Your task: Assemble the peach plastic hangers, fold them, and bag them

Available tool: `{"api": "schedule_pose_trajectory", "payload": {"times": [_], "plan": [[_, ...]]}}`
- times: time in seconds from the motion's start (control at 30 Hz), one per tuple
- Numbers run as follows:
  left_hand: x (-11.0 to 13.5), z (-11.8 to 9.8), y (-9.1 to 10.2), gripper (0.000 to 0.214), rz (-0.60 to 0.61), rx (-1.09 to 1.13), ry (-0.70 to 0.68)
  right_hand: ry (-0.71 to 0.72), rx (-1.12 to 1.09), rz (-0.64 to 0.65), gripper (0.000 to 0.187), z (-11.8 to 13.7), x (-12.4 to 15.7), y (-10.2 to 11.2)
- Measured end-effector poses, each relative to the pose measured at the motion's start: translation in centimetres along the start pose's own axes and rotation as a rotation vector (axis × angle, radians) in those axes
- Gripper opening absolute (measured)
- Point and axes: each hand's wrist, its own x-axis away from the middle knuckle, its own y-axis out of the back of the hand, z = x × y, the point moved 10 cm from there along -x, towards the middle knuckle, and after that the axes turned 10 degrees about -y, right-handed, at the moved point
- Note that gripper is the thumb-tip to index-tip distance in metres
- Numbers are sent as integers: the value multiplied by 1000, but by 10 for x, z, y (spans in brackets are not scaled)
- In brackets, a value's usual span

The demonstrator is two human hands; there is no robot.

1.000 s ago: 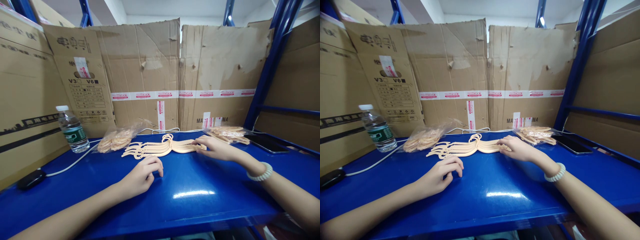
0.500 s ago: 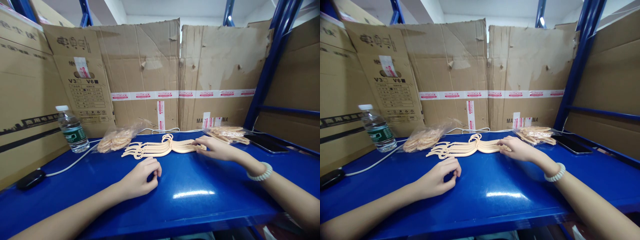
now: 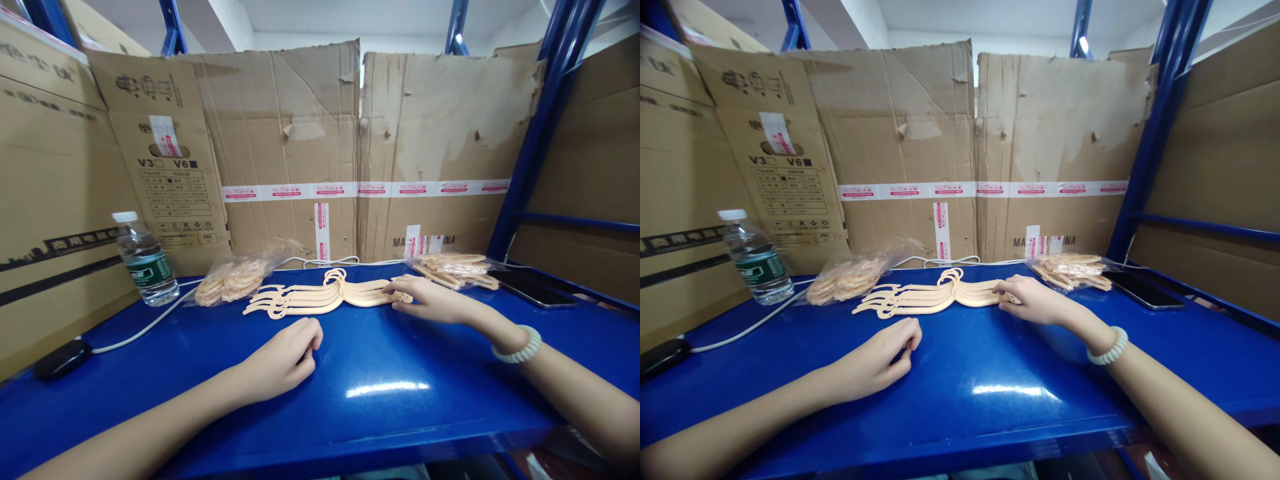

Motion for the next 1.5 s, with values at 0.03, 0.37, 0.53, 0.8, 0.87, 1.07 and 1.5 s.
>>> {"api": "schedule_pose_trajectory", "payload": {"times": [0.03,0.37,0.53,0.8,0.87,1.07,1.5], "plan": [[0,-1,-1,19,6,-1,-5,0,2,0,30,0,0,0],[0,-7,3,19,-14,-15,-46,-2,22,8,32,-1,0,-1],[1,-4,2,22,-28,-7,-50,-14,6,6,32,-2,0,-1],[-1,-5,5,17,-33,29,-35,-15,9,15,32,-3,0,-2],[-1,-5,4,18,-14,31,-22,-22,8,15,33,-4,-1,-2],[1,-6,3,20,11,46,-9,-23,20,19,33,-5,-1,-3],[3,-5,3,21,23,12,-19,8,67,0,28,-9,-3,-5]]}}
